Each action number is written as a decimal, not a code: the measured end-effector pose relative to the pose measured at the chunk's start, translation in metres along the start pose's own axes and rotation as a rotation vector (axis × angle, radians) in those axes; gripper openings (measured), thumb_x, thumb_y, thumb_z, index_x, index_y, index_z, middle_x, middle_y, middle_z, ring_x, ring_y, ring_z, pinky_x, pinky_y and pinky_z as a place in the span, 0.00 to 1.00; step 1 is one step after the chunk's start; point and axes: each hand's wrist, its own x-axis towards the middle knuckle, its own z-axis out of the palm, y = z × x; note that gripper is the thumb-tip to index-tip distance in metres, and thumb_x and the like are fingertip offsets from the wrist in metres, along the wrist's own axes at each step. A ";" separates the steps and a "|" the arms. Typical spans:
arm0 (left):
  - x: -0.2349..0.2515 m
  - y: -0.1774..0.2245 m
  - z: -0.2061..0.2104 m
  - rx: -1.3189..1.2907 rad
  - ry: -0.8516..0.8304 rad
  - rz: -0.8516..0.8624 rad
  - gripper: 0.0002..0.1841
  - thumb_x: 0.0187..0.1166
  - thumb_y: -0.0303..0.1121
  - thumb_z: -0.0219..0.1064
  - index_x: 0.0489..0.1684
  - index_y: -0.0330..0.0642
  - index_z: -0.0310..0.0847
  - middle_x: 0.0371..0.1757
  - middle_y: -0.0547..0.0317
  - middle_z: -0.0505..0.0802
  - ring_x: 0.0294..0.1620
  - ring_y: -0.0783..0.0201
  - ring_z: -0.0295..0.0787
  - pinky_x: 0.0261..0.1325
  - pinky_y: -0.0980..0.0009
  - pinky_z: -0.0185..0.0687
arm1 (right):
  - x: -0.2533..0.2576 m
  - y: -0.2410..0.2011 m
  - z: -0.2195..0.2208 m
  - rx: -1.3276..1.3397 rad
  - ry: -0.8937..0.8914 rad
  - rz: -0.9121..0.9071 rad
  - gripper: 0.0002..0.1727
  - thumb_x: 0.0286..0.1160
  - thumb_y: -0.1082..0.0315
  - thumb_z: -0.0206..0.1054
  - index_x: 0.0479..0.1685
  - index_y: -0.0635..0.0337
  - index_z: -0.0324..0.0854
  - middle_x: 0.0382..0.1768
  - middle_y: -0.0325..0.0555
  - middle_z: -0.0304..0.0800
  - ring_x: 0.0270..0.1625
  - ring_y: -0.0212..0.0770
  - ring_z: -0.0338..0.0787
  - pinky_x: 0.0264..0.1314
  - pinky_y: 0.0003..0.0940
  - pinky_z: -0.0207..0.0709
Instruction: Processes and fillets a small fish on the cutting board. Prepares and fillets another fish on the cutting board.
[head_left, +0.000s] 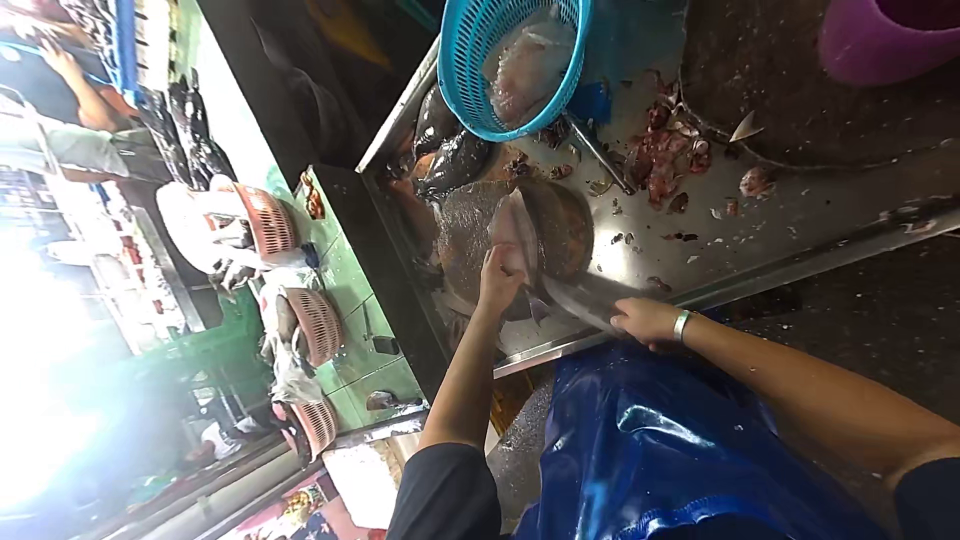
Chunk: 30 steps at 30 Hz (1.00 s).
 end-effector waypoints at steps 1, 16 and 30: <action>-0.002 0.001 0.001 0.022 -0.003 -0.007 0.32 0.62 0.25 0.75 0.72 0.48 0.79 0.76 0.47 0.81 0.70 0.53 0.84 0.61 0.53 0.88 | 0.000 0.002 0.001 0.055 0.044 0.006 0.24 0.95 0.47 0.48 0.69 0.58 0.72 0.26 0.50 0.78 0.19 0.41 0.80 0.24 0.38 0.80; -0.004 -0.035 0.002 -0.243 -0.128 0.076 0.36 0.70 0.23 0.70 0.84 0.52 0.68 0.76 0.43 0.77 0.40 0.56 0.93 0.38 0.57 0.95 | 0.032 -0.032 0.114 0.239 0.276 0.018 0.27 0.95 0.46 0.47 0.78 0.57 0.68 0.31 0.52 0.80 0.20 0.42 0.83 0.27 0.40 0.83; 0.001 -0.040 0.005 -0.100 -0.073 0.219 0.35 0.67 0.30 0.75 0.80 0.52 0.71 0.76 0.43 0.78 0.50 0.55 0.93 0.44 0.57 0.95 | 0.056 -0.073 0.175 0.333 0.591 0.182 0.23 0.95 0.46 0.48 0.68 0.55 0.71 0.26 0.56 0.81 0.17 0.46 0.83 0.21 0.41 0.82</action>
